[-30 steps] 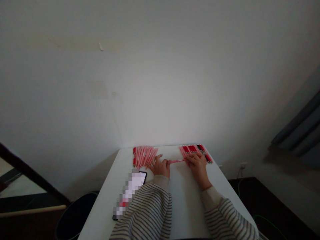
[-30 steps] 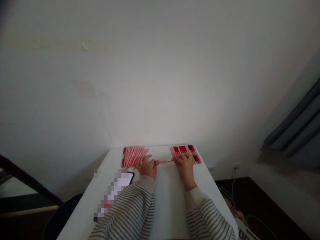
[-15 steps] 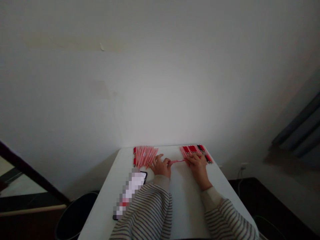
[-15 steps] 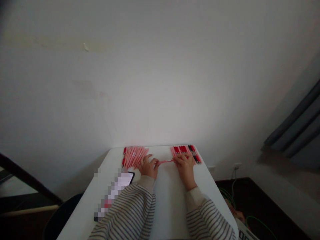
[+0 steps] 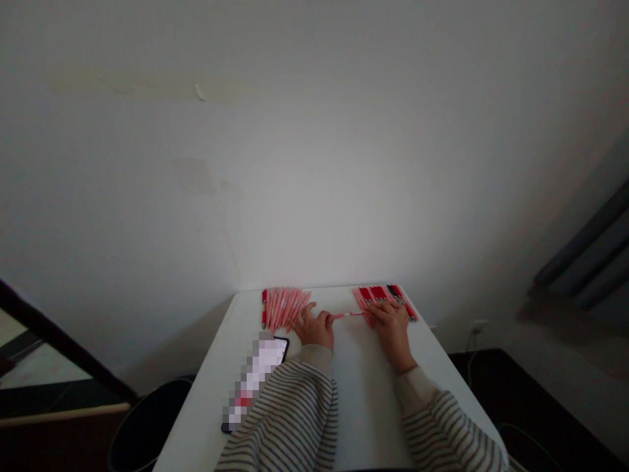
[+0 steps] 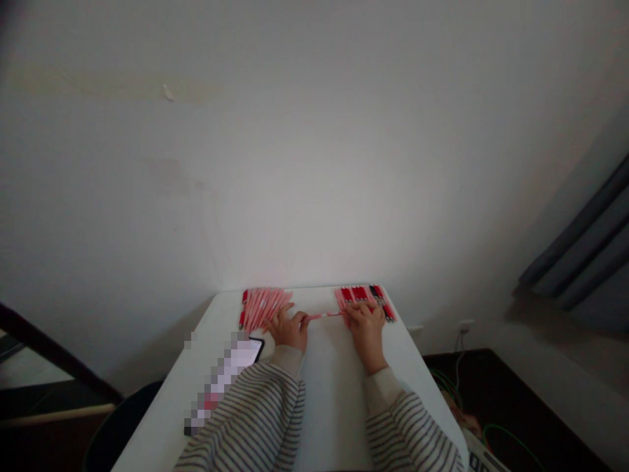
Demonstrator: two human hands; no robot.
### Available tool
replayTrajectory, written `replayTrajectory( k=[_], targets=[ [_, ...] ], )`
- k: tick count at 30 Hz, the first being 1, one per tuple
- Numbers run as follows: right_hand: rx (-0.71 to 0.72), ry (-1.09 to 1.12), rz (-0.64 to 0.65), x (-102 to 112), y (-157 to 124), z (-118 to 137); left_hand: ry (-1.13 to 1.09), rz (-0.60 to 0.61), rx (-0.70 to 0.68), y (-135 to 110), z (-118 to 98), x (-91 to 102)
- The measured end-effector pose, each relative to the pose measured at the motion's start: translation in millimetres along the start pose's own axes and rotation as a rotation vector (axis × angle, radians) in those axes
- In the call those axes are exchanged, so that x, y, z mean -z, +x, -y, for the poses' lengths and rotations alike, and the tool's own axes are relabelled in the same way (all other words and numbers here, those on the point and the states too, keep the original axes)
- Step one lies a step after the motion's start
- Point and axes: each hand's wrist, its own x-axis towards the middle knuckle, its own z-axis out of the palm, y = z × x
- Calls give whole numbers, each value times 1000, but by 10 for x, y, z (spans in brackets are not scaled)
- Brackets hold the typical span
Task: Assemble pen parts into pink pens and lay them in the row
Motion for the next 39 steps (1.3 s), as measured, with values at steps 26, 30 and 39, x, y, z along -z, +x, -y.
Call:
replayTrajectory(
  k=[26, 30, 39],
  targets=[
    [-263, -111, 92, 80, 4, 94, -46, -175, 26, 15, 54, -43],
    [-217, -87, 96, 45, -11, 70, -9, -238, 35, 22, 86, -53],
    [-144, -49, 67, 15, -31, 27, 167, -262, 106, 11, 53, -33]
  ],
)
